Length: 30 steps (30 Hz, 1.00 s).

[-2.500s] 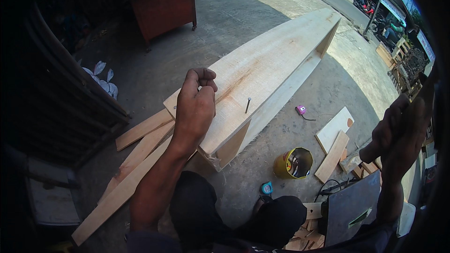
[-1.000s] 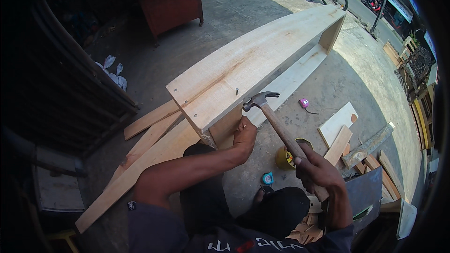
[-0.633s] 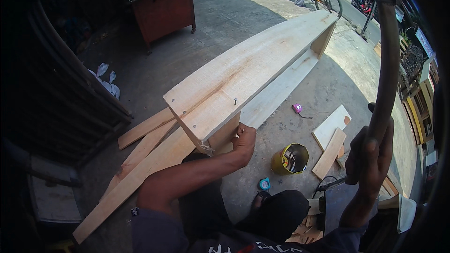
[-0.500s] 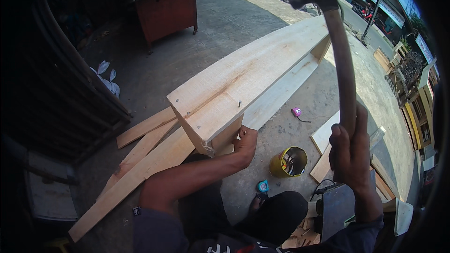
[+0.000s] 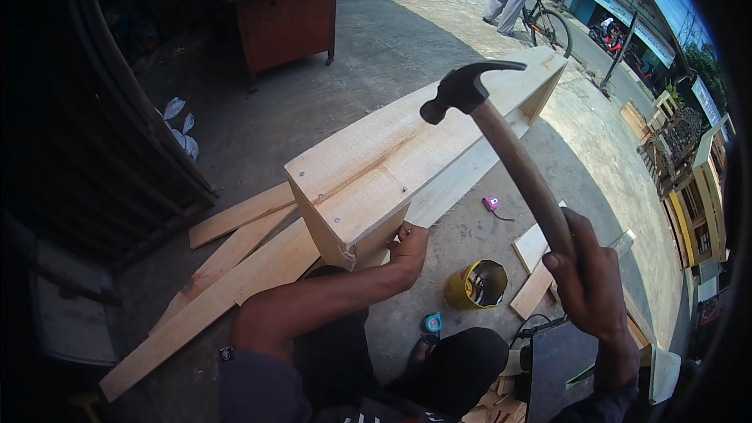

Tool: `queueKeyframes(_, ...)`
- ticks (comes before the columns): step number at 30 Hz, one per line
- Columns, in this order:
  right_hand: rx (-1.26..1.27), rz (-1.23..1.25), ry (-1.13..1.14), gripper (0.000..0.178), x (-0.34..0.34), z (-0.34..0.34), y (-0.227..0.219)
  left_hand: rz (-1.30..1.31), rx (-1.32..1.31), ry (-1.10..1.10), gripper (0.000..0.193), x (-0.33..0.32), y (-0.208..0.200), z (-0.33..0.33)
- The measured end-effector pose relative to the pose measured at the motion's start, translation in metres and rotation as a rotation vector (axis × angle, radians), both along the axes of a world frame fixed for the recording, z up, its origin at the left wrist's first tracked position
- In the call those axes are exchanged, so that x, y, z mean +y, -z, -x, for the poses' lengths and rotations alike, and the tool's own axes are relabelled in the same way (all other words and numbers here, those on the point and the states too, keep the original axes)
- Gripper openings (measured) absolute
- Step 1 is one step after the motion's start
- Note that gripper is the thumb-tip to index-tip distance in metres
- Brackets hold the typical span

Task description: The person measures and marks wooden planks, cuts them on a table saw, and assembles a wooden structure by hammering nails into the joints. The person uses a tape measure, pencil, try square, and hammer to complete the assembly.

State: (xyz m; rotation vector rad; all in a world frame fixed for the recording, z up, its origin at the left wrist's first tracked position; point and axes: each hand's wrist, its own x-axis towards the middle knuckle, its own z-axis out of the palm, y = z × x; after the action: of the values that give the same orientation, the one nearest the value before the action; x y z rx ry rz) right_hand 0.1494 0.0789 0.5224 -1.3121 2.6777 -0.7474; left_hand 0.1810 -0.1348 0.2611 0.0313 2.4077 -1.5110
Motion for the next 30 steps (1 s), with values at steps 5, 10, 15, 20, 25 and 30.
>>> queueKeyframes(5,0.085,-0.345,-0.349,0.041,0.009,0.003,0.016,-0.060,-0.019,0.007,0.036,-0.001,0.004,0.001)
queueKeyframes(10,-0.029,0.319,-0.006,0.045,0.016,-0.001,0.027,0.088,-0.026,0.001,0.016,0.000,0.014,-0.002)
queueKeyframes(15,0.018,-0.302,-0.164,0.050,0.015,-0.014,0.035,-0.008,-0.045,-0.023,0.018,-0.002,0.029,0.003)
queueKeyframes(20,0.023,0.125,-0.045,0.055,0.013,-0.013,0.040,0.013,0.000,-0.021,0.017,-0.003,0.031,0.006)
queueKeyframes(25,0.112,-0.027,-0.094,0.051,0.009,-0.014,0.045,0.097,0.076,-0.021,0.016,-0.001,0.031,0.006)
queueKeyframes(30,-0.140,-0.248,-0.072,0.048,0.012,-0.017,0.061,-0.253,-0.009,-0.078,0.009,0.002,0.013,0.000)
